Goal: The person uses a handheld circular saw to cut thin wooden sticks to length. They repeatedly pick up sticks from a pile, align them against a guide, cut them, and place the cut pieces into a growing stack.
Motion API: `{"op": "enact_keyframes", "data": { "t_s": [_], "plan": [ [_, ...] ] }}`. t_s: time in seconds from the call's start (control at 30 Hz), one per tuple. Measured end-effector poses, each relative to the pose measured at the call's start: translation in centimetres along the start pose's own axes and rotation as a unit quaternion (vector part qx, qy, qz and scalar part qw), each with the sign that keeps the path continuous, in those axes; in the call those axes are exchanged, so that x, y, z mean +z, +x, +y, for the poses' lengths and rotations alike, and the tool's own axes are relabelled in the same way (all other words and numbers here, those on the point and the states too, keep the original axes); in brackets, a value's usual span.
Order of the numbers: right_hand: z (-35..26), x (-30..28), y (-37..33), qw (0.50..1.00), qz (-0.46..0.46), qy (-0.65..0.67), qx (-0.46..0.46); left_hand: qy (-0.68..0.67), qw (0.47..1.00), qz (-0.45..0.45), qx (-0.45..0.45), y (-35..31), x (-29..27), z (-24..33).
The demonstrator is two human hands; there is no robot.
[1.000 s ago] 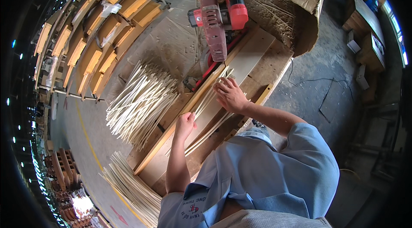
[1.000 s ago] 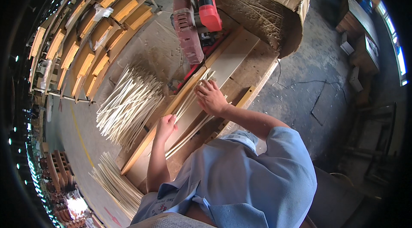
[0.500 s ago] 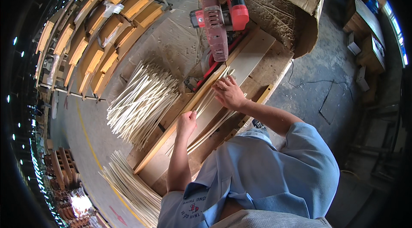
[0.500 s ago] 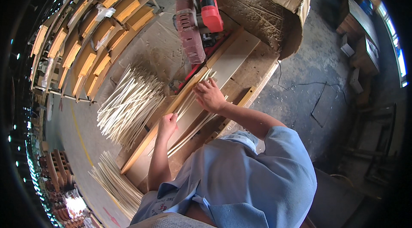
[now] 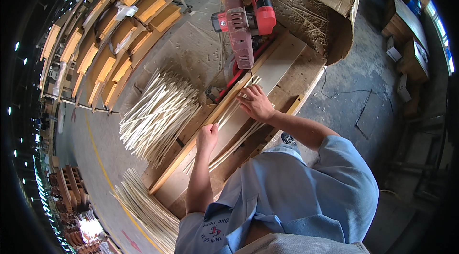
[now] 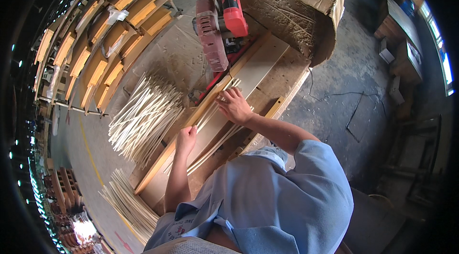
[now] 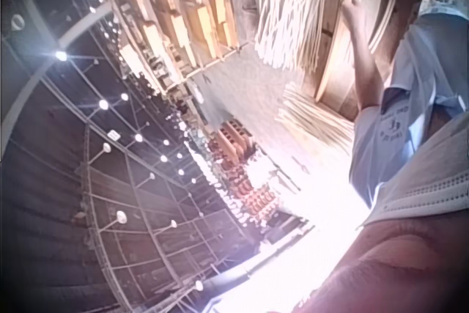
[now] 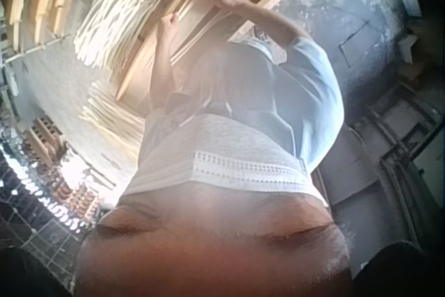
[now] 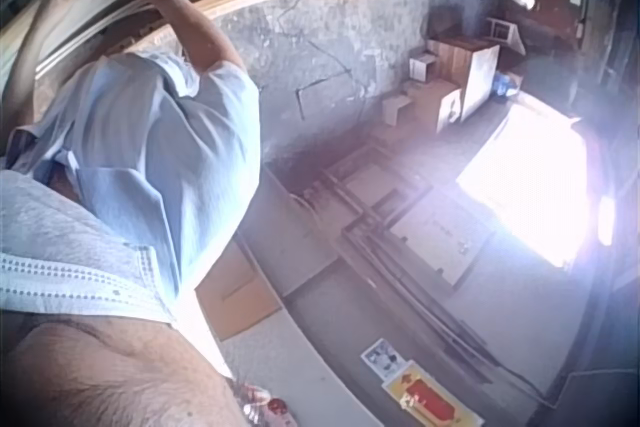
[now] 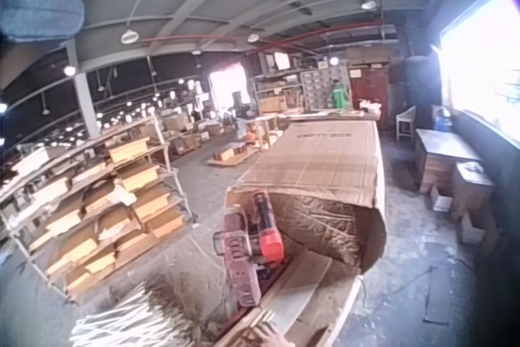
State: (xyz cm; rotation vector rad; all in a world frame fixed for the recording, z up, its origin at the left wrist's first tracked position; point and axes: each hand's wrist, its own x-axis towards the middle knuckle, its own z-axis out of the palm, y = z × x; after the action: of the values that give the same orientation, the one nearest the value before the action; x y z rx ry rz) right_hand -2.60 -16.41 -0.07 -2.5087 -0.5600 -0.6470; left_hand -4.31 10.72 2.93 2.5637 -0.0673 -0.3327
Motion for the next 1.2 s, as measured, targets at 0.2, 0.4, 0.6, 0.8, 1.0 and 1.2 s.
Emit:
{"op": "enact_keyframes", "data": {
  "t_s": [0.2, 0.4, 0.6, 0.8, 1.0, 1.2],
  "plan": [
    [-0.1, 0.5, 0.6, 0.999, -0.006, -0.037, 0.018, 0.078, 0.995, 0.066, 0.0, -0.8, 0.1, 1.1],
    [-0.4, 1.2, 0.5, 0.998, 0.009, -0.045, 0.041, 0.069, 0.962, 0.228, 0.131, -3.1, 0.7, 3.7],
    [-0.4, 1.2, 0.9, 0.998, 0.03, 0.0, 0.063, 0.097, 0.924, 0.236, 0.285, -0.2, 2.7, 6.2],
    [-1.0, 1.7, 1.3, 0.991, 0.049, 0.042, 0.117, 0.168, 0.913, 0.213, 0.304, 2.9, 4.8, 7.0],
    [-0.2, 2.0, 1.4, 0.986, 0.037, 0.047, 0.157, 0.203, 0.908, 0.189, 0.313, 4.5, 6.1, 8.0],
    [1.3, 0.3, 0.9, 0.966, 0.056, 0.202, 0.151, 0.2, 0.9, 0.228, 0.314, 4.8, 6.8, 7.1]
  ]
}}
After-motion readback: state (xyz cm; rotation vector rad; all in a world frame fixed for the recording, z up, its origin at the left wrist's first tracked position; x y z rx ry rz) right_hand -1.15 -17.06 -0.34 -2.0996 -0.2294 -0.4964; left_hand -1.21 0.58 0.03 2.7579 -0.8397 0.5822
